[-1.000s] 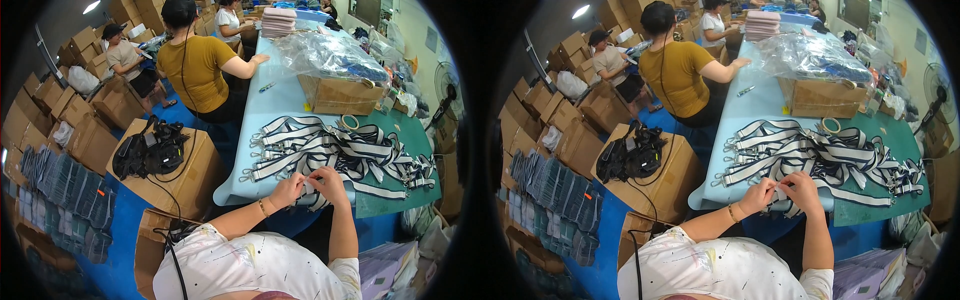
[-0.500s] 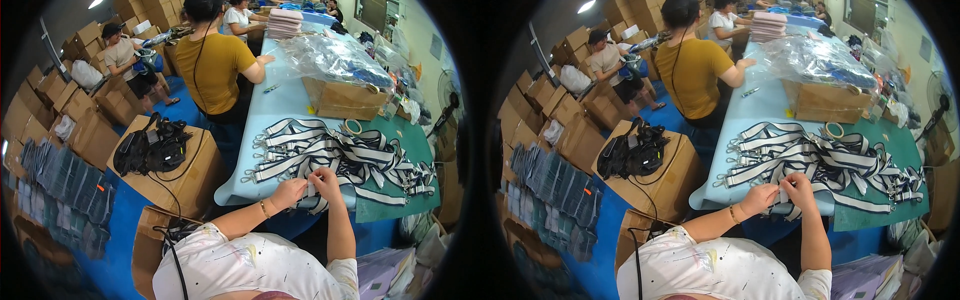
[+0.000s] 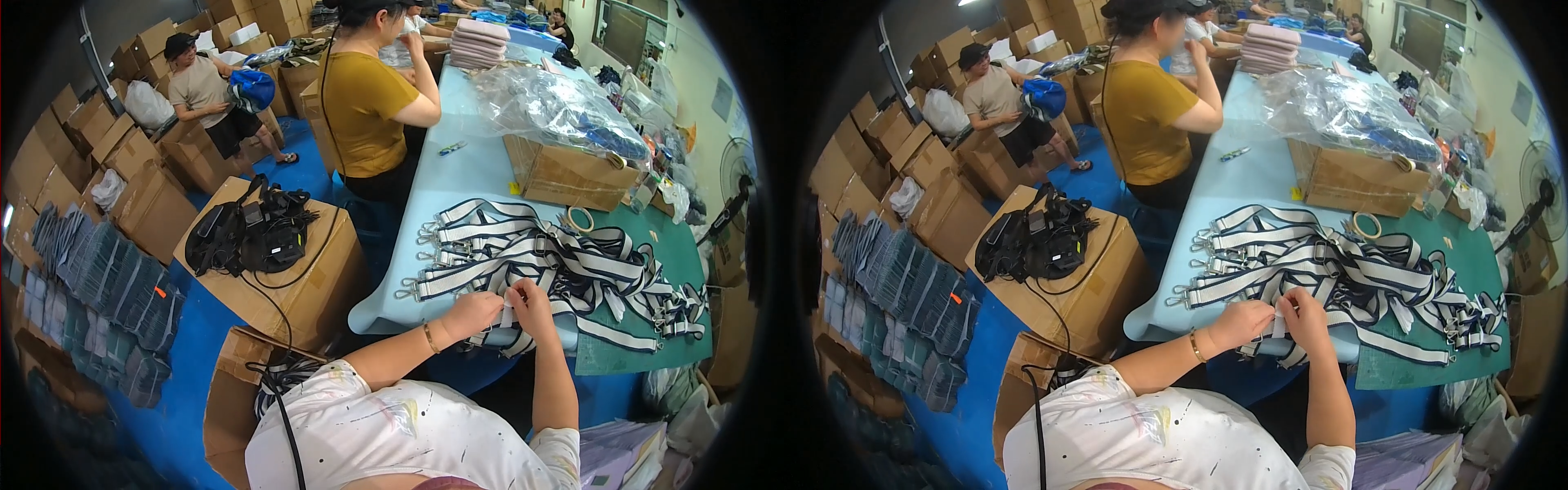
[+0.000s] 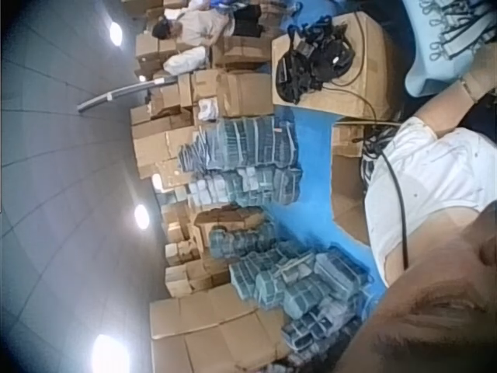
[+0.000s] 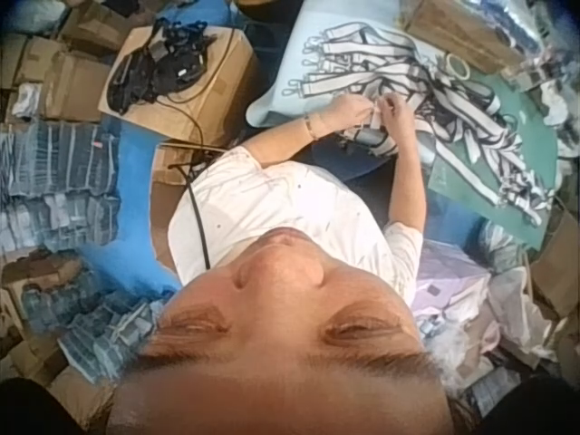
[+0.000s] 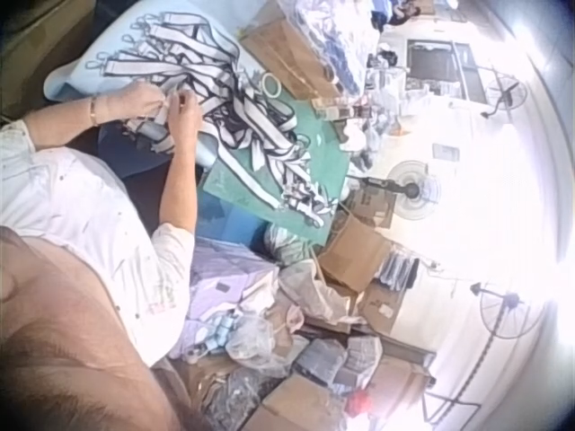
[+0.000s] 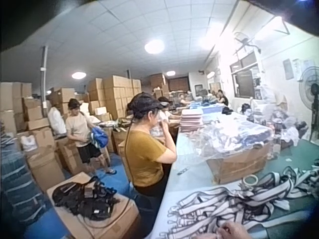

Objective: Assembling metal buckles and clips onto striped fabric straps.

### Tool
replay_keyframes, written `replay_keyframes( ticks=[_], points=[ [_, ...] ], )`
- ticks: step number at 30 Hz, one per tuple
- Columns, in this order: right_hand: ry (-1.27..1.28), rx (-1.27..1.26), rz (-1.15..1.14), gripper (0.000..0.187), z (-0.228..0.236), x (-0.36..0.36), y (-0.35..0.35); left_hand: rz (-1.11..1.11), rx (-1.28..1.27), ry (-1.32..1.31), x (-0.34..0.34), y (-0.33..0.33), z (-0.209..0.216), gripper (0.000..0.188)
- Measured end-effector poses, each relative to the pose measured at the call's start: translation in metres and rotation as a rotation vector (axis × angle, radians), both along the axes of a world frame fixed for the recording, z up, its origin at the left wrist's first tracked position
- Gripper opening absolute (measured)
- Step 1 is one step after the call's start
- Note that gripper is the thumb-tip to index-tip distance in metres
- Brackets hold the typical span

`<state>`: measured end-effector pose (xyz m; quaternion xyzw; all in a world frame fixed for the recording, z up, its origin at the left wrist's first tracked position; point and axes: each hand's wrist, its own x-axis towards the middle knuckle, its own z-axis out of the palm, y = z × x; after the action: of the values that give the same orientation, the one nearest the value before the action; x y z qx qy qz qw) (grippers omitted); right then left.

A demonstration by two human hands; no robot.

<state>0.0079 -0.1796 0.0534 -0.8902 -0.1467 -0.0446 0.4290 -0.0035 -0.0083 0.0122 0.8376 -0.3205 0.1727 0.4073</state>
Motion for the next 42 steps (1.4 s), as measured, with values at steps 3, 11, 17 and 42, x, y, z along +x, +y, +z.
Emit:
replay_keyframes(
  ticks=[3, 11, 17, 42],
  points=[
    [0.028, 0.124, -0.008, 0.012, -0.011, 0.001, -0.003, 0.01, 0.153, -0.025, -0.002, 0.0, 0.003, 0.012],
    [-0.13, 0.146, -0.018, 0.01, -0.011, 0.003, -0.005, -0.181, -0.319, 0.495, 0.01, 0.014, 0.018, 0.031],
    [-0.305, 0.179, -0.012, 0.012, -0.004, 0.0, 0.002, -0.176, -0.492, 0.76, 0.01, 0.0, 0.029, 0.03],
    [-0.17, 0.418, 0.11, 0.009, -0.028, 0.005, -0.006, -0.037, -0.072, -0.03, 0.0, -0.001, 0.0, 0.009]
  ],
)
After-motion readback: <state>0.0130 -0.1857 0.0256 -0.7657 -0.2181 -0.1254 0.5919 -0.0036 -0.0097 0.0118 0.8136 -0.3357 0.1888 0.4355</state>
